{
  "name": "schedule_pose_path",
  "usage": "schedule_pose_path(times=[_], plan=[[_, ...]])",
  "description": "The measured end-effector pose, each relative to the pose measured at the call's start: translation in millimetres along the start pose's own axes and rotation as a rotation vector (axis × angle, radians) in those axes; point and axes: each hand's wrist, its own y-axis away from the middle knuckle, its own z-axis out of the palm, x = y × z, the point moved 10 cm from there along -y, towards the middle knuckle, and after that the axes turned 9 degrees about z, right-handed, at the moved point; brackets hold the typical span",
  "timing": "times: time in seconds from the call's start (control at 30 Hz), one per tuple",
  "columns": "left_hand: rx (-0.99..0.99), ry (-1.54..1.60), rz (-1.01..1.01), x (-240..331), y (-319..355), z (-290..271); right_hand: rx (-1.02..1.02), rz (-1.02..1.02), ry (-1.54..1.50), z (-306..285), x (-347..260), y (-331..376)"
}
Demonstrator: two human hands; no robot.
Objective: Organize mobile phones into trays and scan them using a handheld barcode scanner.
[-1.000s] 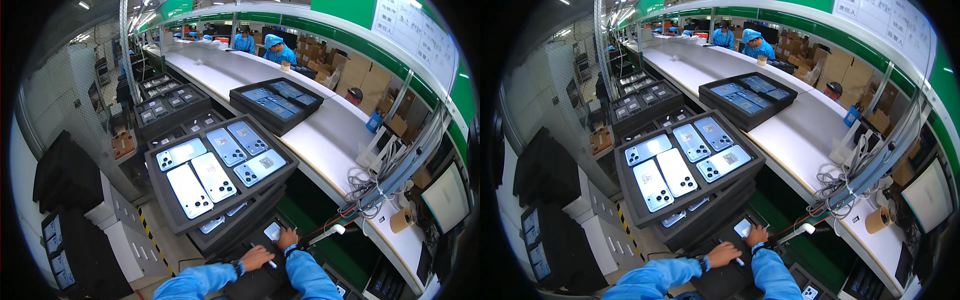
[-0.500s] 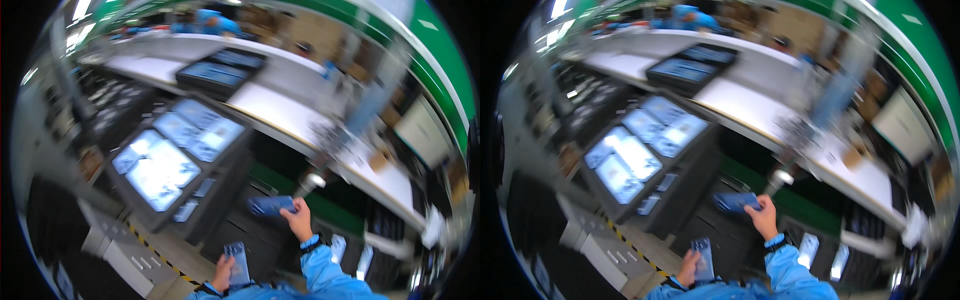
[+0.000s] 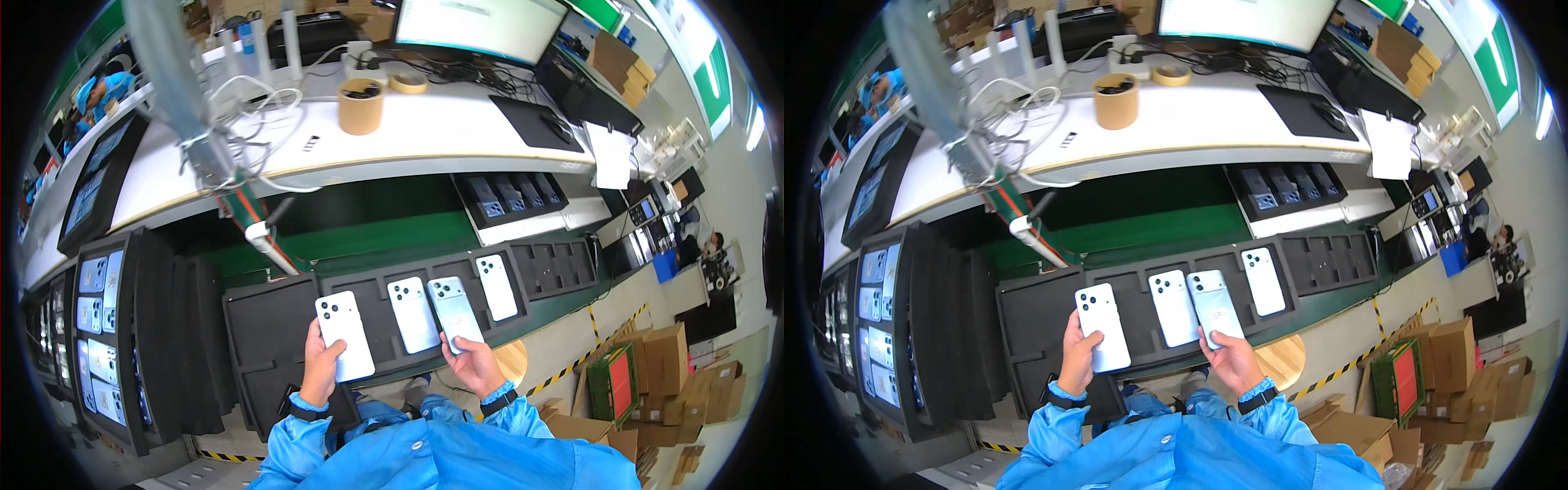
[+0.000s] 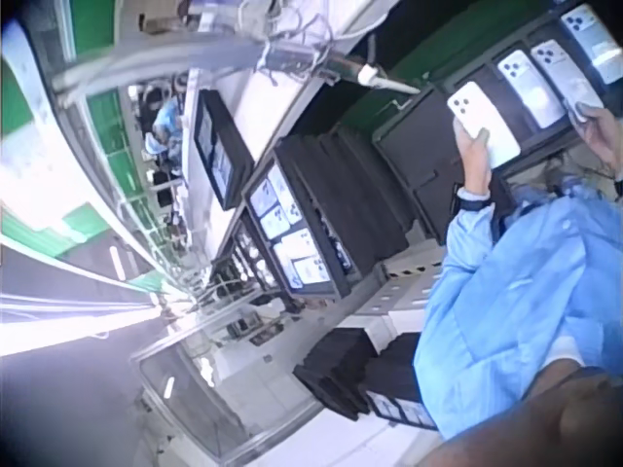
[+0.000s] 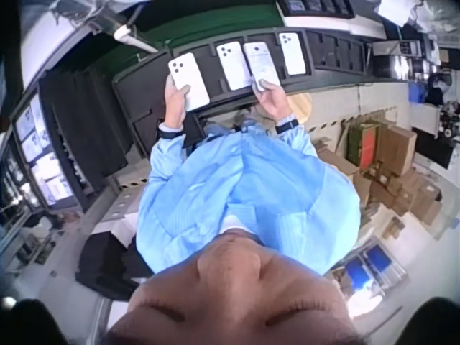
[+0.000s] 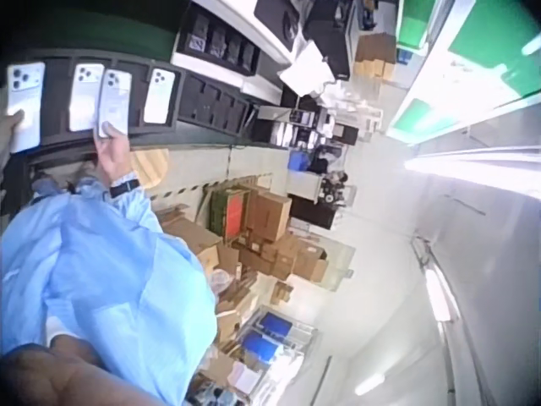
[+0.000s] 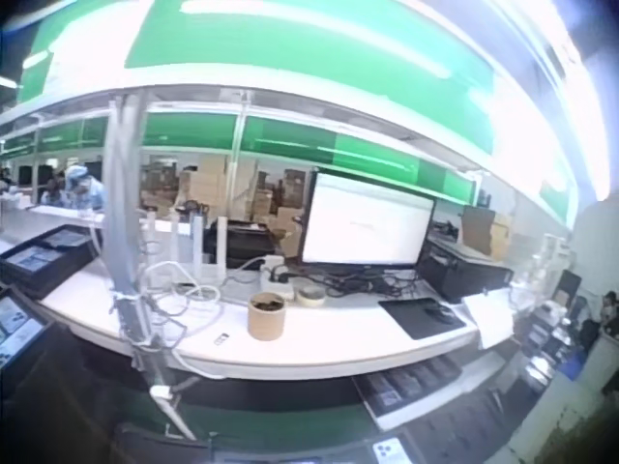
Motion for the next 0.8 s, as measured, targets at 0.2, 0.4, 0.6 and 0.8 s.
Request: schedule_pose_path(times=[0.2, 0.4, 0.6, 0.8], plan=[[0.066, -0.625, 0.206, -32, -26, 29, 0.088, -0.043, 0.281, -25, -32, -27], [0.143, -1.463, 0.531, 16, -2, 77, 0.277, -0.574, 1.176, -19, -107, 6], [0.147, -1.78, 0.512, -32, 29, 85, 0.68, -1.06, 0.945, -141, -267, 16], [-0.221, -1.693, 0.441, -82, 26, 213, 1.441, -0.364, 0.447, -421, -330, -70]])
